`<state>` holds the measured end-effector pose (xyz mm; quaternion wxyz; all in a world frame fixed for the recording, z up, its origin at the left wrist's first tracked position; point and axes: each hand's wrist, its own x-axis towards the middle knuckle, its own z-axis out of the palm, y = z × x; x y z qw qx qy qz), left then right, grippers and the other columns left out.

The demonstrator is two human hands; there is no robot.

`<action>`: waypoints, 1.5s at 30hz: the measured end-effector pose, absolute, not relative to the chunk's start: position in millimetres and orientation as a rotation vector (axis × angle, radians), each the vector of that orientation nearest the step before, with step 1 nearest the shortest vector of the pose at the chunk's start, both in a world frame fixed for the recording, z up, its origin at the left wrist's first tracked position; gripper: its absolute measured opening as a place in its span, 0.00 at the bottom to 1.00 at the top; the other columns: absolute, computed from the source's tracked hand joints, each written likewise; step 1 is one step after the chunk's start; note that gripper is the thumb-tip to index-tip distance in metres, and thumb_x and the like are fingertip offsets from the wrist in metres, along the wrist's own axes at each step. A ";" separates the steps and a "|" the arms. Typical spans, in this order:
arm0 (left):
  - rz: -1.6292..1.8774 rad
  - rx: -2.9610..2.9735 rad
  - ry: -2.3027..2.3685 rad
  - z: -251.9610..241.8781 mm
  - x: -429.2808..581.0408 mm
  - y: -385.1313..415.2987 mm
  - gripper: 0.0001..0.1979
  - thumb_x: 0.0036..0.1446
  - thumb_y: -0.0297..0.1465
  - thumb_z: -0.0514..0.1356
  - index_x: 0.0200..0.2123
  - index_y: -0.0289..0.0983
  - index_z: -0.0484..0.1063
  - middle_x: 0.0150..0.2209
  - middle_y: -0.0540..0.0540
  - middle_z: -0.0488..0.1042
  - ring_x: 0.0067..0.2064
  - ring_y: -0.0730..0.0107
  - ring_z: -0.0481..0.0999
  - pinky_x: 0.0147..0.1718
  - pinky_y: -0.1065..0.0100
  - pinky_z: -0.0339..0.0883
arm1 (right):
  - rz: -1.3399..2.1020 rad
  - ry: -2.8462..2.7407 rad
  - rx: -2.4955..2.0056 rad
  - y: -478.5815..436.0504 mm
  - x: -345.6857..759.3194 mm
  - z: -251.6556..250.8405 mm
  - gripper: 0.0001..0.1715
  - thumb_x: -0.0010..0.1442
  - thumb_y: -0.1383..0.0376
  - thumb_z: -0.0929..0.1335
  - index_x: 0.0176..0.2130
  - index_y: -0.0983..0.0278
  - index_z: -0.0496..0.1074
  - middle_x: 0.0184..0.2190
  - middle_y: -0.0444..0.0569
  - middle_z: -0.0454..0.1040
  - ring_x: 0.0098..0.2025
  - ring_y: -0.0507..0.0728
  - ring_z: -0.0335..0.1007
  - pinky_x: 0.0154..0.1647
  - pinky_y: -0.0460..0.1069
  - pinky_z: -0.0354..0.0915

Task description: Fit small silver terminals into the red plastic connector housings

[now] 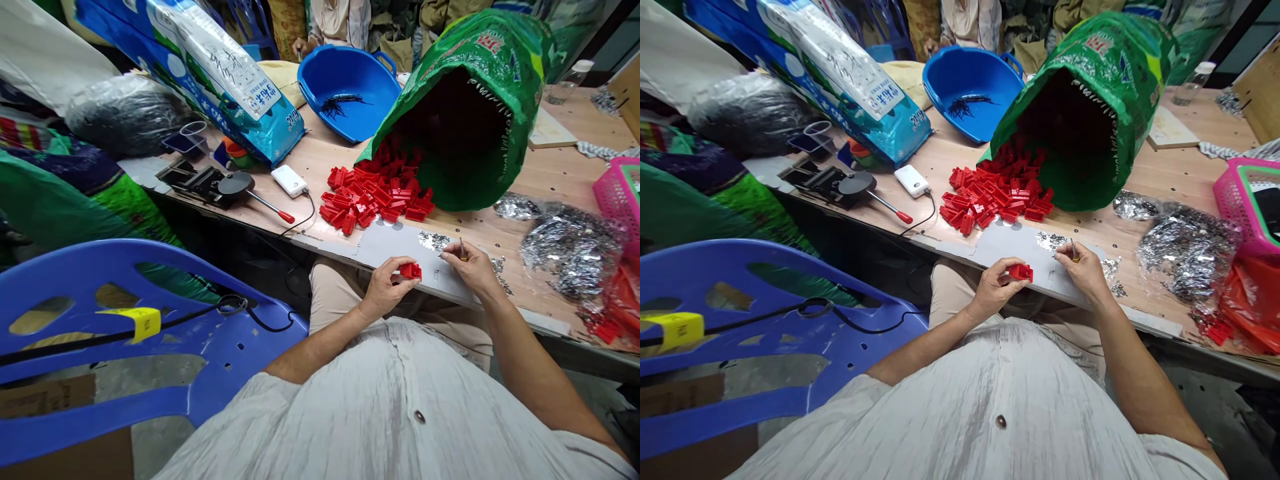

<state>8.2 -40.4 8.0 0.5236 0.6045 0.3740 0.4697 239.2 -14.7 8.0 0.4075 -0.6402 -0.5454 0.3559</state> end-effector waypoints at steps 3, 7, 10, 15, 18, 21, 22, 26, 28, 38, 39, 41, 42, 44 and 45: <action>1.121 1.422 0.896 6.2 14.3 -37.1 0.19 0.52 0.34 0.67 0.48 0.38 0.73 0.47 0.42 0.74 0.48 0.65 0.75 0.44 0.66 0.76 | 1.068 -1.251 -1.532 -19.7 231.3 8.6 0.21 0.48 0.50 0.74 0.34 0.62 0.72 0.25 0.43 0.71 0.22 0.50 0.59 0.24 0.48 0.59; 1.107 1.429 0.900 5.0 19.7 -34.3 0.19 0.51 0.33 0.67 0.47 0.38 0.73 0.47 0.42 0.74 0.48 0.65 0.74 0.44 0.66 0.75 | 1.085 -1.209 -1.519 -22.1 225.6 8.4 0.22 0.46 0.50 0.75 0.34 0.63 0.73 0.25 0.42 0.71 0.22 0.49 0.59 0.23 0.47 0.59; 1.115 1.445 0.899 5.6 20.7 -34.1 0.18 0.52 0.33 0.67 0.47 0.38 0.73 0.47 0.43 0.74 0.47 0.65 0.74 0.44 0.66 0.75 | 1.093 -1.206 -1.525 -23.1 223.4 10.9 0.21 0.47 0.51 0.75 0.35 0.63 0.74 0.28 0.44 0.73 0.23 0.49 0.60 0.24 0.47 0.60; 1.157 1.534 0.925 8.2 19.9 -35.6 0.17 0.53 0.34 0.66 0.46 0.38 0.73 0.46 0.43 0.74 0.45 0.67 0.74 0.40 0.68 0.75 | 1.123 -1.286 -1.474 -31.6 211.6 21.3 0.21 0.49 0.50 0.74 0.35 0.63 0.74 0.29 0.45 0.73 0.27 0.51 0.63 0.29 0.48 0.62; 1.187 1.586 0.933 9.9 20.0 -36.8 0.15 0.53 0.35 0.66 0.44 0.38 0.73 0.44 0.43 0.73 0.44 0.68 0.74 0.37 0.70 0.74 | 1.093 -1.376 -1.433 -37.5 202.6 21.3 0.20 0.51 0.50 0.73 0.35 0.62 0.73 0.32 0.47 0.74 0.32 0.54 0.68 0.36 0.50 0.65; 1.215 1.646 0.921 11.4 20.1 -37.6 0.13 0.54 0.34 0.65 0.44 0.39 0.73 0.44 0.43 0.73 0.44 0.67 0.74 0.38 0.68 0.74 | 1.058 -1.427 -1.454 -41.0 197.3 15.5 0.18 0.54 0.50 0.72 0.36 0.61 0.73 0.33 0.47 0.75 0.33 0.55 0.68 0.37 0.50 0.65; 1.221 1.678 0.915 11.8 20.0 -37.8 0.13 0.54 0.33 0.65 0.44 0.39 0.73 0.43 0.43 0.74 0.45 0.66 0.74 0.39 0.67 0.74 | 1.045 -1.440 -1.467 -41.7 196.2 13.6 0.17 0.55 0.51 0.71 0.36 0.61 0.73 0.33 0.47 0.74 0.32 0.54 0.68 0.37 0.50 0.65; 1.209 1.748 0.904 11.9 19.2 -38.5 0.12 0.54 0.31 0.65 0.43 0.39 0.74 0.41 0.43 0.75 0.47 0.63 0.73 0.45 0.61 0.72 | 1.040 -1.479 -1.465 -42.9 193.4 13.3 0.16 0.56 0.52 0.70 0.37 0.60 0.72 0.33 0.46 0.74 0.32 0.54 0.68 0.36 0.50 0.64; 1.195 1.657 0.903 10.8 19.0 -38.9 0.13 0.54 0.33 0.65 0.44 0.39 0.74 0.43 0.43 0.74 0.46 0.64 0.74 0.43 0.63 0.73 | 1.078 -1.473 -1.427 -43.4 192.5 17.0 0.17 0.56 0.51 0.70 0.37 0.60 0.71 0.32 0.46 0.73 0.32 0.54 0.67 0.35 0.49 0.64; 1.155 1.246 0.821 10.2 19.3 -39.3 0.19 0.51 0.35 0.68 0.45 0.37 0.71 0.43 0.45 0.73 0.44 0.69 0.75 0.46 0.67 0.71 | 1.305 -1.336 -1.371 -52.1 200.3 29.5 0.18 0.59 0.50 0.68 0.41 0.60 0.69 0.28 0.41 0.65 0.22 0.48 0.52 0.22 0.46 0.52; 1.155 1.235 0.823 11.1 19.4 -39.5 0.19 0.50 0.35 0.68 0.45 0.37 0.71 0.43 0.45 0.73 0.44 0.69 0.74 0.47 0.67 0.71 | 1.315 -1.332 -1.375 -53.1 200.2 29.9 0.18 0.59 0.50 0.68 0.41 0.60 0.69 0.28 0.41 0.64 0.22 0.48 0.52 0.21 0.46 0.51; 1.157 1.212 0.818 12.7 19.6 -40.1 0.18 0.50 0.34 0.68 0.44 0.36 0.71 0.43 0.45 0.74 0.44 0.70 0.74 0.47 0.67 0.71 | 1.336 -1.321 -1.370 -54.7 199.4 30.8 0.18 0.58 0.49 0.69 0.40 0.60 0.69 0.27 0.40 0.63 0.22 0.48 0.51 0.21 0.46 0.50; 1.157 1.201 0.807 13.4 19.6 -40.6 0.18 0.50 0.35 0.68 0.44 0.36 0.71 0.43 0.45 0.74 0.45 0.70 0.74 0.47 0.67 0.71 | 1.348 -1.313 -1.364 -55.3 198.8 31.4 0.19 0.58 0.49 0.69 0.40 0.60 0.69 0.26 0.40 0.63 0.22 0.48 0.51 0.21 0.46 0.50; 1.155 1.194 0.783 14.4 19.6 -41.9 0.18 0.50 0.35 0.68 0.44 0.37 0.71 0.43 0.45 0.73 0.45 0.69 0.74 0.46 0.67 0.72 | 1.378 -1.295 -1.354 -56.1 197.4 32.7 0.20 0.57 0.48 0.70 0.39 0.60 0.68 0.25 0.39 0.62 0.21 0.48 0.51 0.21 0.46 0.49; 1.152 1.199 0.772 14.9 19.5 -42.8 0.18 0.50 0.35 0.68 0.44 0.37 0.71 0.43 0.45 0.73 0.45 0.69 0.74 0.47 0.66 0.72 | 1.395 -1.284 -1.351 -56.3 196.8 33.3 0.20 0.56 0.48 0.70 0.39 0.60 0.68 0.25 0.39 0.62 0.21 0.48 0.51 0.20 0.46 0.49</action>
